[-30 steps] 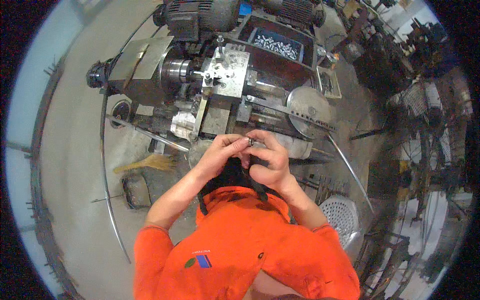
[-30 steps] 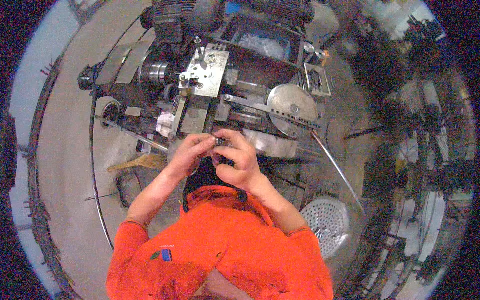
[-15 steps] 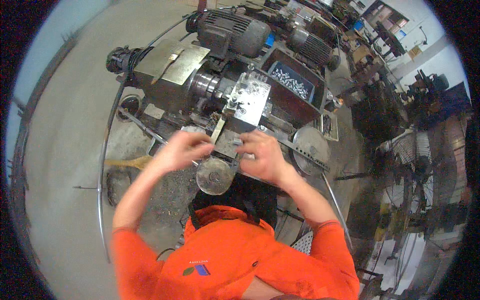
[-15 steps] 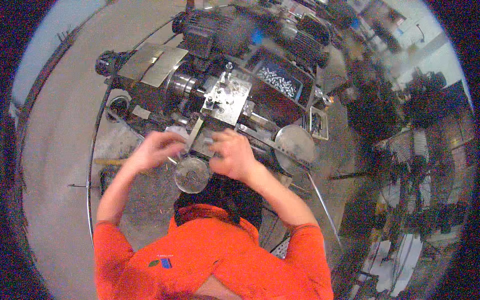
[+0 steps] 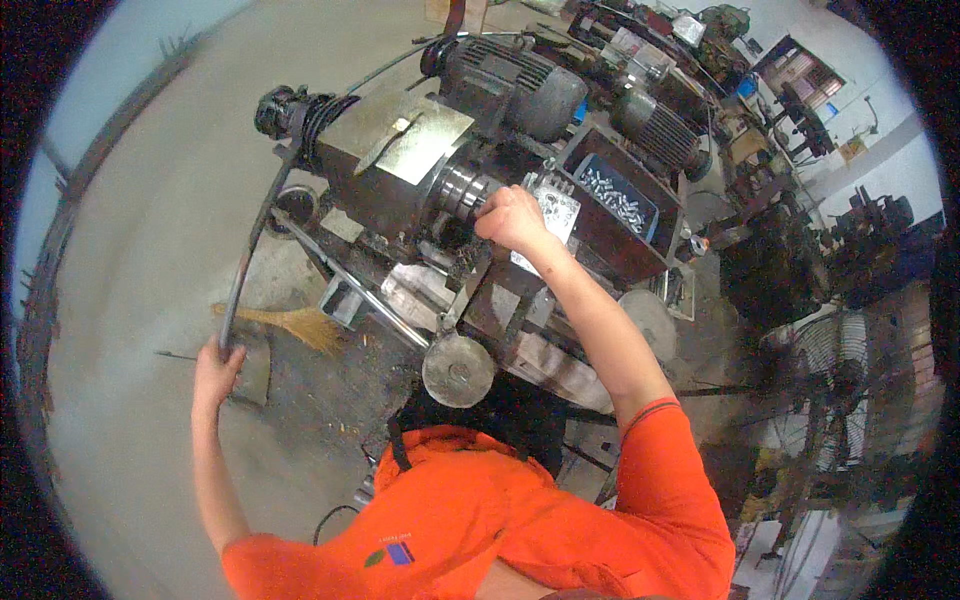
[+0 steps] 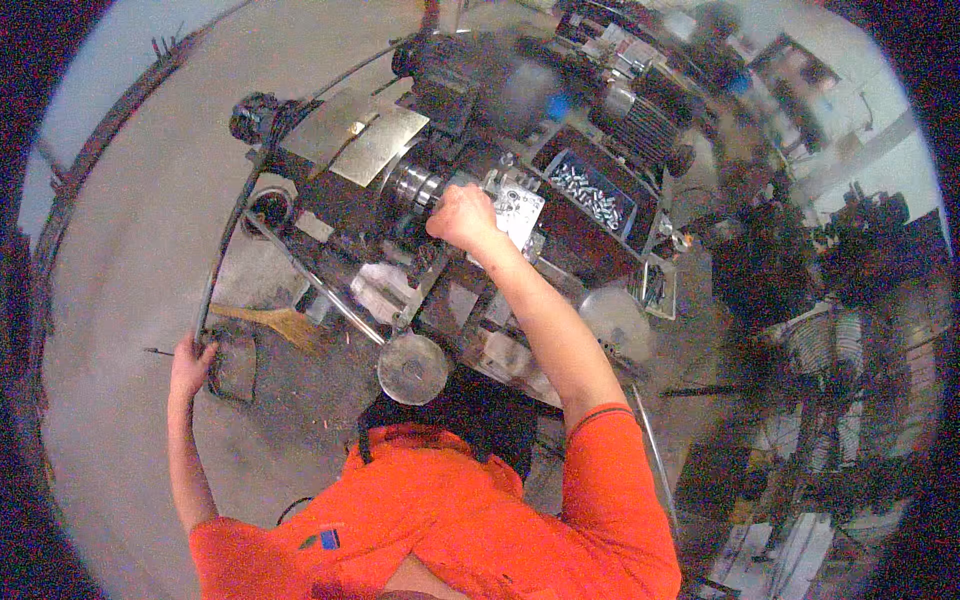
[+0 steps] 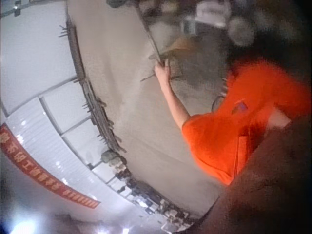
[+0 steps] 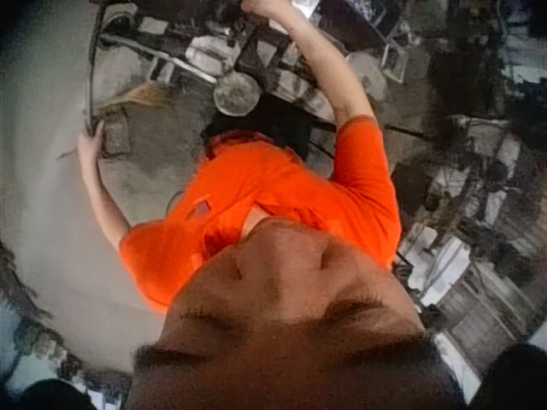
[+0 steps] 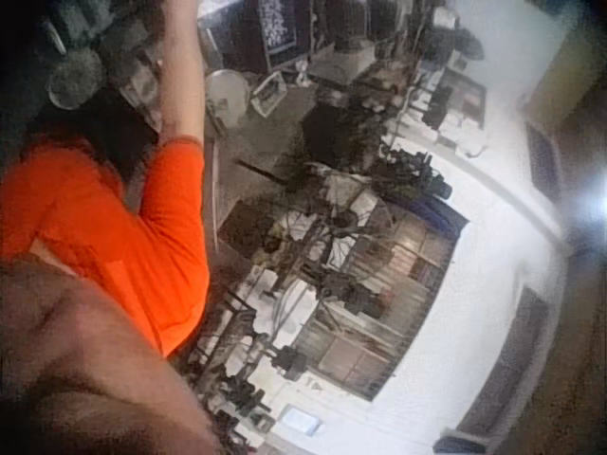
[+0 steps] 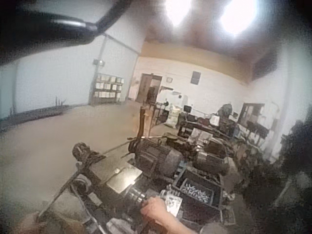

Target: The person operates a metal forming machine, repeatedly inserting small metal pieces into the machine and using a long metal rod to manipulate the mechanism. The person then removes the processed pieces and places them into a perforated metal basket.

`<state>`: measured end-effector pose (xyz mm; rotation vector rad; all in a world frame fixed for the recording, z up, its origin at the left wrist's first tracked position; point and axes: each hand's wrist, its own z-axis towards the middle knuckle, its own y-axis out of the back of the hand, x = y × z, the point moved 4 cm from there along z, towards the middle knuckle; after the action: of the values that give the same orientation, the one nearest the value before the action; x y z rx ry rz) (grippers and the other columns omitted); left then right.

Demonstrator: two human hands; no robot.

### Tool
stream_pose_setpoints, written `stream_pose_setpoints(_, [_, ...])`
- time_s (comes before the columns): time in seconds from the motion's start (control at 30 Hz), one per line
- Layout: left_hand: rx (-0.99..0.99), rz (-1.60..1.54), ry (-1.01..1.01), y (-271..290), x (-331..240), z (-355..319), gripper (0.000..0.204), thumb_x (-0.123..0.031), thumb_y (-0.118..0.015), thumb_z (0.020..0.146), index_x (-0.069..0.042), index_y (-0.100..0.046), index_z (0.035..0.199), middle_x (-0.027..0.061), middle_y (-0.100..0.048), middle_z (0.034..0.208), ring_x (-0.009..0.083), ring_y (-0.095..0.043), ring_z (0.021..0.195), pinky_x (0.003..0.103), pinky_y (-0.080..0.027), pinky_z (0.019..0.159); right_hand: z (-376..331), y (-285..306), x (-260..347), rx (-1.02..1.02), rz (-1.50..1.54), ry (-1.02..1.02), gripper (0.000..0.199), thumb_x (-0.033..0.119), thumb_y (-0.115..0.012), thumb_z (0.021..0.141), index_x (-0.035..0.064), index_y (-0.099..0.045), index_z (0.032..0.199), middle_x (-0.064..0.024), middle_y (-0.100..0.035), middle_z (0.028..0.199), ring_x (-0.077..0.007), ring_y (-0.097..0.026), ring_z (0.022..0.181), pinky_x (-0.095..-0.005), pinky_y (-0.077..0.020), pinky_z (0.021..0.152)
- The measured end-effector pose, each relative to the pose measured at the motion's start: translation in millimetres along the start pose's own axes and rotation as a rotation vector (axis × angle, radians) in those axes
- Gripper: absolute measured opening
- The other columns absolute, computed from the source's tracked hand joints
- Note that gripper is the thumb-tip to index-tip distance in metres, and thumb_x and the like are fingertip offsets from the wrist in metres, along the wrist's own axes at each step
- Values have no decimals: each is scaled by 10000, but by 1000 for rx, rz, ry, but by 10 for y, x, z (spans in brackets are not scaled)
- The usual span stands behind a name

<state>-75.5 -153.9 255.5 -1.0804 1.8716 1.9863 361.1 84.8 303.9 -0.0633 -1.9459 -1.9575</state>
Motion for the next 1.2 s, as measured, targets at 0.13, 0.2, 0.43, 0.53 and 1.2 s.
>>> stream_pose_setpoints(0.13, [-99, 382, -41, -74, 110, 225, 305, -255, -651, 749, 28, -547, 708, 202, -581, 674, 392, -574, 652, 433, -460, 600, -45, 91, 154, 9, 4, 83, 291, 219, -610, 542, 103, -715, 787, -167, -646, 743, -327, -623, 761, -374, -499, 730])
stream_pose_setpoints(0.2, [-123, 483, -33, -100, 112, 284, 289, -252, -635, 753, 25, -559, 724, 206, -589, 693, 391, -584, 672, 450, -464, 617, 2, 63, 170, 74, -38, 61, 292, 219, -608, 543, 91, -711, 785, -172, -643, 737, -328, -625, 738, -373, -502, 710])
stream_pose_setpoints(0.43, [-217, 811, -60, 406, 690, 874, 137, -187, -580, 748, -50, -574, 751, 158, -611, 671, 321, -612, 622, 434, -481, 571, 54, 39, 182, 34, -50, 72, 281, 232, -604, 525, -24, -641, 634, -244, -590, 662, -374, -614, 665, -400, -510, 656])
stream_pose_setpoints(0.53, [-347, 970, -264, 785, 1116, 1494, 96, -133, -588, 728, -73, -523, 764, 123, -585, 614, 308, -595, 574, 417, -466, 530, 10, 62, 257, -12, -35, 27, 274, 241, -602, 535, -17, -631, 620, -247, -573, 638, -381, -605, 655, -408, -503, 639])
stream_pose_setpoints(1.2, [281, 270, -208, -2388, 85, 1147, 496, -326, -712, 640, -9, -564, 991, 193, -620, 952, 334, -592, 951, 434, -483, 754, -2389, 635, -1158, -384, 53, -2, 316, 149, -651, 536, 65, -651, 841, -131, -609, 1015, -342, -554, 923, -423, -458, 804])
